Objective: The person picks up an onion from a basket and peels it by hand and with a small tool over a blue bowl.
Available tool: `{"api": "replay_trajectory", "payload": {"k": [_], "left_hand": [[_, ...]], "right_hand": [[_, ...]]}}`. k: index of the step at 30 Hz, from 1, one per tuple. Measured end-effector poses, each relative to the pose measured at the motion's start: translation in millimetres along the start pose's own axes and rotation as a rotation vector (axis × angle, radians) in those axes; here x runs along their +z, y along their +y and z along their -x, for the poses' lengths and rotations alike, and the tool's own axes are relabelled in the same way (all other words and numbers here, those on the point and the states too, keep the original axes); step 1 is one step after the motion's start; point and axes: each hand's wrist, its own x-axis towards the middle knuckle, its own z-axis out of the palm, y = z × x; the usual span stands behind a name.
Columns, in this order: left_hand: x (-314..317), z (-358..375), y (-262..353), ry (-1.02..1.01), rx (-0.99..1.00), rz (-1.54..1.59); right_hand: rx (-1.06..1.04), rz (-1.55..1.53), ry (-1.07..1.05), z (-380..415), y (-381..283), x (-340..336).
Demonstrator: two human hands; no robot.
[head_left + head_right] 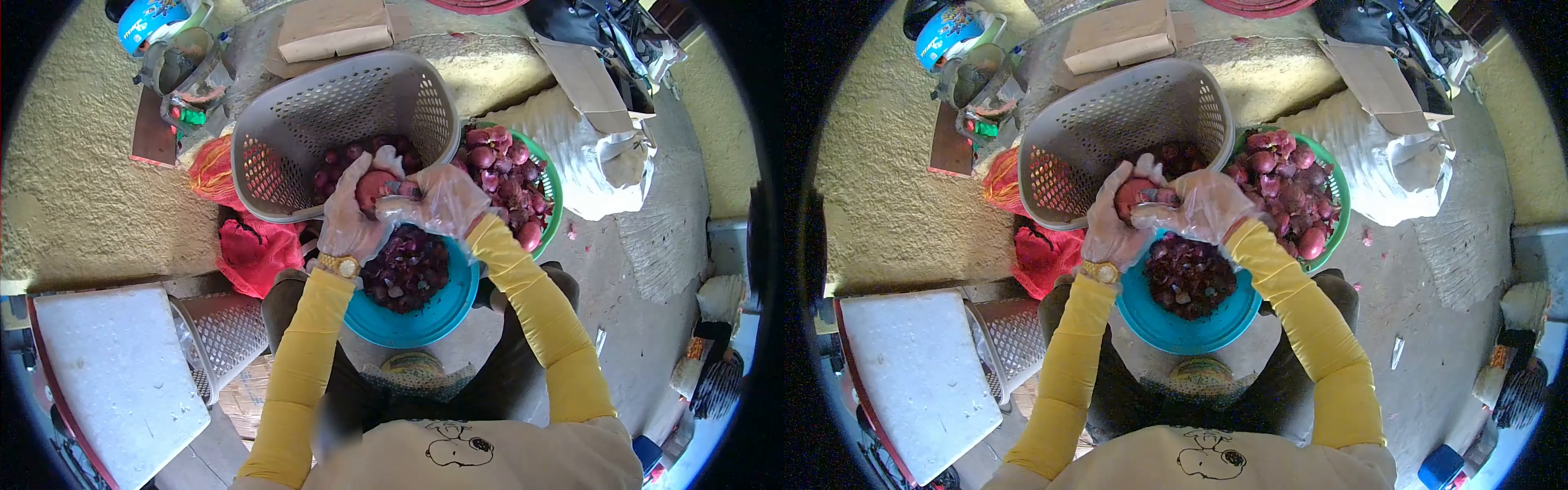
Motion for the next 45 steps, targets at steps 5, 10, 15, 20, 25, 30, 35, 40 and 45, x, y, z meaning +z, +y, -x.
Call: {"api": "replay_trajectory", "payload": {"k": [5, 10, 15, 20, 25, 30, 35, 40, 45], "left_hand": [[4.3, 2.6, -7.8, 0.197, 0.013, -0.074], [-9.7, -2.0, -14.5, 0.146, 0.178, 0.042], [-5.6, 5.6, -18.0, 0.179, 0.289, 0.001], [-4.6, -0.2, -5.8, 0.132, 0.201, -0.052], [-6.1, -5.5, -5.3, 0.211, 0.051, -0.046], [-17.3, -3.5, -14.9, 0.152, 0.125, 0.178], [0.1, 12.6, -17.0, 0.190, 0.313, 0.050], [-7.3, 0.9, -9.6, 0.179, 0.274, 0.076], [13.7, 2.2, 0.6, 0.122, 0.042, -0.057]], "right_hand": [[-0.096, 0.205, 0.031, 4.0, 1.8, -1.8], [-0.027, 0.043, 0.103, 4.4, -0.7, 24.8], [-0.029, -0.206, 0.130, 6.2, -7.6, 38.6], [-0.015, -0.217, 0.069, 2.4, -4.7, 12.6], [-0.111, 0.204, 0.106, 3.2, -1.8, 5.7], [-0.065, 0.138, 0.147, 6.0, 1.5, 31.3], [-0.058, -0.306, 0.185, 6.3, -6.0, 54.9], [-0.021, -0.287, 0.073, 6.2, -9.2, 33.3], [-0.063, -0.018, 0.024, -1.4, 8.8, 6.9]]}}
